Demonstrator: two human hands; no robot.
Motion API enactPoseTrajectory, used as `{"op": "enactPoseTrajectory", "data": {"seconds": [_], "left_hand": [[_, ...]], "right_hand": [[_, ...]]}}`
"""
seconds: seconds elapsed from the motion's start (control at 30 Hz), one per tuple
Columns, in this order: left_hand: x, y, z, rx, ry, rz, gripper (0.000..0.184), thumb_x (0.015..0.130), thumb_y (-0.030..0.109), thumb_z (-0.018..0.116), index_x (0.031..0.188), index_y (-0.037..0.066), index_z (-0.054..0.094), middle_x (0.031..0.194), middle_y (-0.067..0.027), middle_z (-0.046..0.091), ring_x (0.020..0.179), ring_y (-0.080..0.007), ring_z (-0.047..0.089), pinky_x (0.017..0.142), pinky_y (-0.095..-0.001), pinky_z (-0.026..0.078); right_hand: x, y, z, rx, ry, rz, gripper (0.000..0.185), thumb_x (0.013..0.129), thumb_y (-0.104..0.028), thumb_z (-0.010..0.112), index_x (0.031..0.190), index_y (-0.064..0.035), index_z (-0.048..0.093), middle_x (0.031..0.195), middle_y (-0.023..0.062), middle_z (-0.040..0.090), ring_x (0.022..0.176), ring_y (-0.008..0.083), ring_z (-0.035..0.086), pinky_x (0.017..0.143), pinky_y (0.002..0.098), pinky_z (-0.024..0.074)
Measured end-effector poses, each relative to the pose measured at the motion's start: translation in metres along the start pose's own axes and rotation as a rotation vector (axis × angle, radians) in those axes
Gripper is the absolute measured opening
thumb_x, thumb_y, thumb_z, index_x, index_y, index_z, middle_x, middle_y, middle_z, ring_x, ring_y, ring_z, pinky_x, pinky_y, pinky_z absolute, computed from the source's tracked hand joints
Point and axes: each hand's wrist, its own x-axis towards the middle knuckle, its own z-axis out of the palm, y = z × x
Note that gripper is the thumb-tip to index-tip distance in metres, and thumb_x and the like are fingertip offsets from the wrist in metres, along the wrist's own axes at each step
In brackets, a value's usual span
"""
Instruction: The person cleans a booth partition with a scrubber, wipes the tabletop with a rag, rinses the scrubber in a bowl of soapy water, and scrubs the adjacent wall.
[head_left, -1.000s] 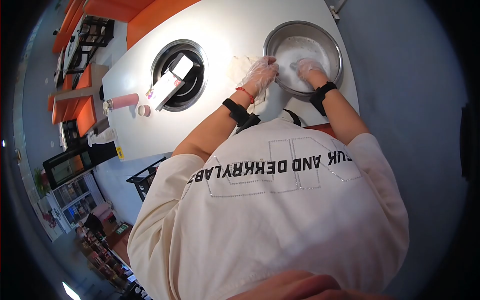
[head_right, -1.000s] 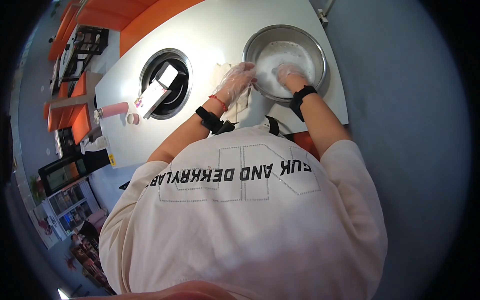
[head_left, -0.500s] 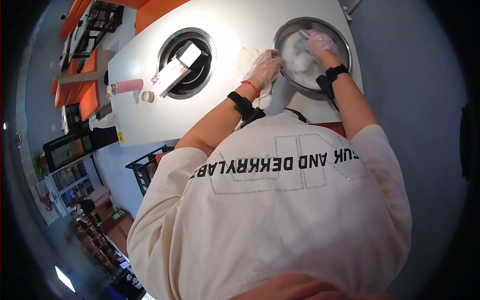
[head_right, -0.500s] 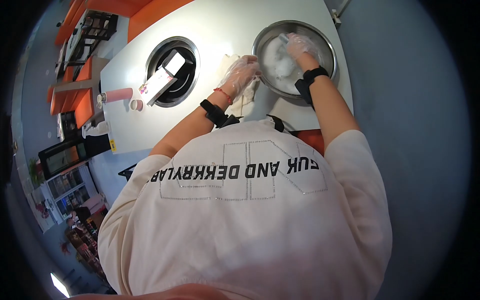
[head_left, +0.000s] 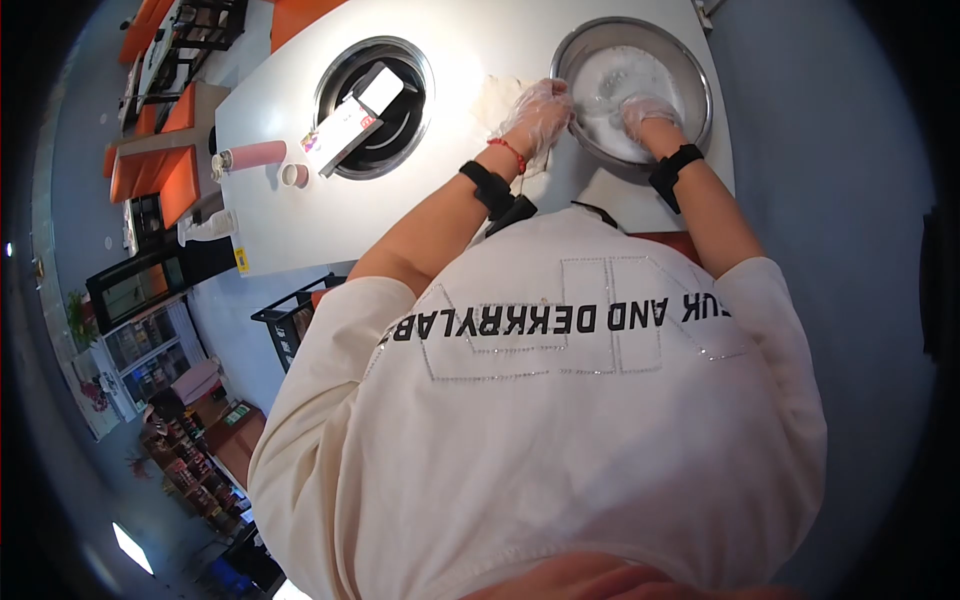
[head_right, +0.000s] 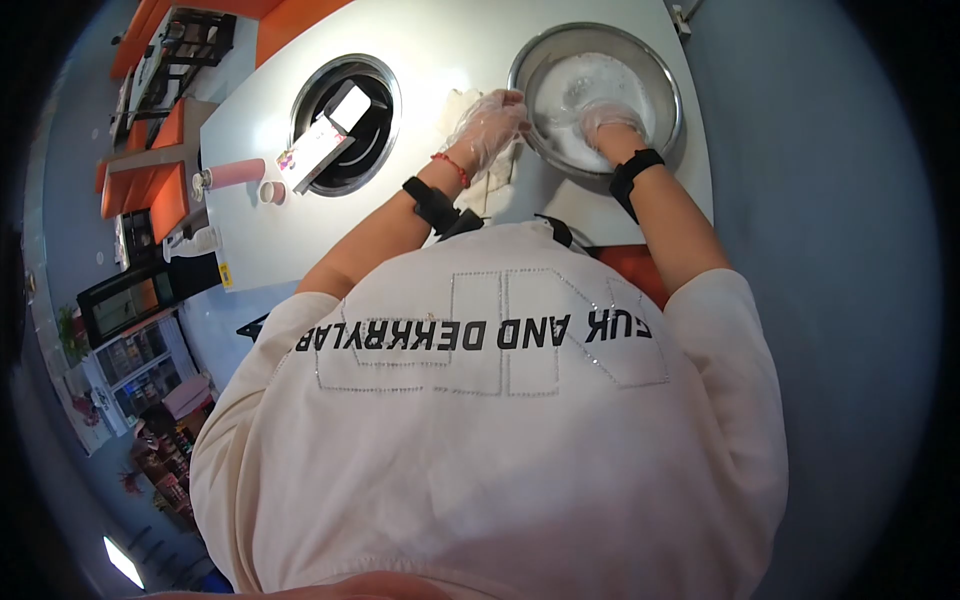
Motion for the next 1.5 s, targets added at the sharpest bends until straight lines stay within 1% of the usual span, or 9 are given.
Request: {"op": "enactPoseTrajectory", "data": {"seconds": [0.53, 0.63, 0.83, 0.97, 1.03, 1.17, 1.27, 1.4, 1.5], "left_hand": [[-0.007, 0.051, 0.012, -0.364, -0.325, -0.01, 0.072, 0.093, 0.051, 0.053, 0.141, 0.0, 0.036, 0.134, -0.0177, 0.049, 0.12, -0.0287, 0.052, 0.095, -0.0393, 0.048], [-0.006, 0.078, 0.02, -0.625, -0.429, 0.031, 0.067, 0.092, 0.053, 0.055, 0.136, 0.005, 0.042, 0.134, -0.0173, 0.05, 0.122, -0.0305, 0.052, 0.096, -0.0432, 0.047], [0.03, 0.068, 0.033, -0.218, -0.28, 0.632, 0.042, 0.089, 0.031, 0.066, 0.12, 0.006, 0.053, 0.113, -0.0165, 0.063, 0.103, -0.0328, 0.062, 0.089, -0.0462, 0.051], [0.056, 0.065, 0.054, -1.1, -0.442, -0.229, 0.034, 0.079, 0.011, 0.073, 0.108, 0.002, 0.058, 0.099, -0.0181, 0.066, 0.085, -0.0342, 0.066, 0.08, -0.0388, 0.054], [0.111, -0.004, 0.068, -0.403, -0.307, 0.574, 0.028, 0.079, 0.007, 0.069, 0.105, 0.001, 0.06, 0.099, -0.0189, 0.065, 0.083, -0.0332, 0.066, 0.077, -0.0374, 0.054], [0.045, 0.089, 0.047, 1.058, -0.195, 0.69, 0.02, 0.081, 0.002, 0.059, 0.101, 0.001, 0.063, 0.099, -0.0176, 0.065, 0.079, -0.0318, 0.066, 0.07, -0.038, 0.053], [0.055, 0.079, 0.057, 0.54, -0.11, 0.411, 0.021, 0.075, 0.003, 0.064, 0.096, 0.002, 0.063, 0.091, -0.0176, 0.065, 0.075, -0.0351, 0.064, 0.066, -0.0402, 0.051], [0.073, 0.032, 0.05, 0.641, 0.089, 0.999, 0.021, 0.073, 0.008, 0.069, 0.091, 0.003, 0.059, 0.083, -0.018, 0.06, 0.08, -0.0348, 0.06, 0.065, -0.0427, 0.048], [0.054, 0.056, 0.045, -0.837, -0.469, -0.047, 0.027, 0.084, 0.024, 0.063, 0.101, 0.005, 0.054, 0.093, -0.0131, 0.059, 0.086, -0.028, 0.057, 0.072, -0.043, 0.047]], "right_hand": [[-0.048, 0.014, -0.038, 1.557, 0.145, -0.339, 0.048, 0.085, -0.017, 0.065, 0.127, 0.0028, 0.056, 0.115, 0.0045, 0.062, 0.099, 0.0124, 0.058, 0.088, 0.0261, 0.046], [-0.041, 0.017, -0.037, 1.515, 0.28, -0.365, 0.048, 0.087, -0.02, 0.064, 0.13, -0.0004, 0.054, 0.118, 0.0091, 0.062, 0.103, 0.0187, 0.059, 0.091, 0.0296, 0.0462], [-0.037, -0.005, -0.031, -0.034, 1.189, -0.179, 0.042, 0.086, -0.019, 0.064, 0.123, -0.0007, 0.055, 0.114, 0.0152, 0.061, 0.1, 0.0285, 0.063, 0.091, 0.0377, 0.0502], [-0.033, 0.0, -0.027, 0.834, 1.05, -0.399, 0.045, 0.086, -0.007, 0.058, 0.131, -0.0093, 0.055, 0.128, 0.0186, 0.056, 0.114, 0.0355, 0.056, 0.101, 0.0385, 0.0437], [-0.037, 0.002, -0.03, 0.849, 0.982, -0.345, 0.047, 0.084, -0.002, 0.056, 0.13, -0.0101, 0.056, 0.127, 0.0182, 0.057, 0.114, 0.0355, 0.056, 0.101, 0.0391, 0.0436], [-0.043, -0.005, -0.038, 0.916, 0.975, -0.196, 0.05, 0.08, 0.002, 0.054, 0.127, -0.0146, 0.059, 0.118, 0.0197, 0.062, 0.106, 0.0375, 0.06, 0.093, 0.0385, 0.0477], [-0.039, -0.005, -0.037, 0.944, 0.895, -0.087, 0.048, 0.079, 0.001, 0.055, 0.125, -0.0125, 0.06, 0.118, 0.0203, 0.062, 0.104, 0.0375, 0.061, 0.091, 0.0383, 0.0481], [-0.022, 0.005, -0.023, 0.914, 1.062, -0.281, 0.054, 0.081, -0.002, 0.058, 0.133, -0.0141, 0.053, 0.12, 0.0191, 0.063, 0.101, 0.0335, 0.063, 0.087, 0.0401, 0.0497], [0.011, 0.002, 0.013, 0.947, 1.186, -0.228, 0.064, 0.084, -0.007, 0.059, 0.144, -0.0183, 0.04, 0.118, 0.017, 0.064, 0.099, 0.0294, 0.065, 0.084, 0.0416, 0.0512]]}}
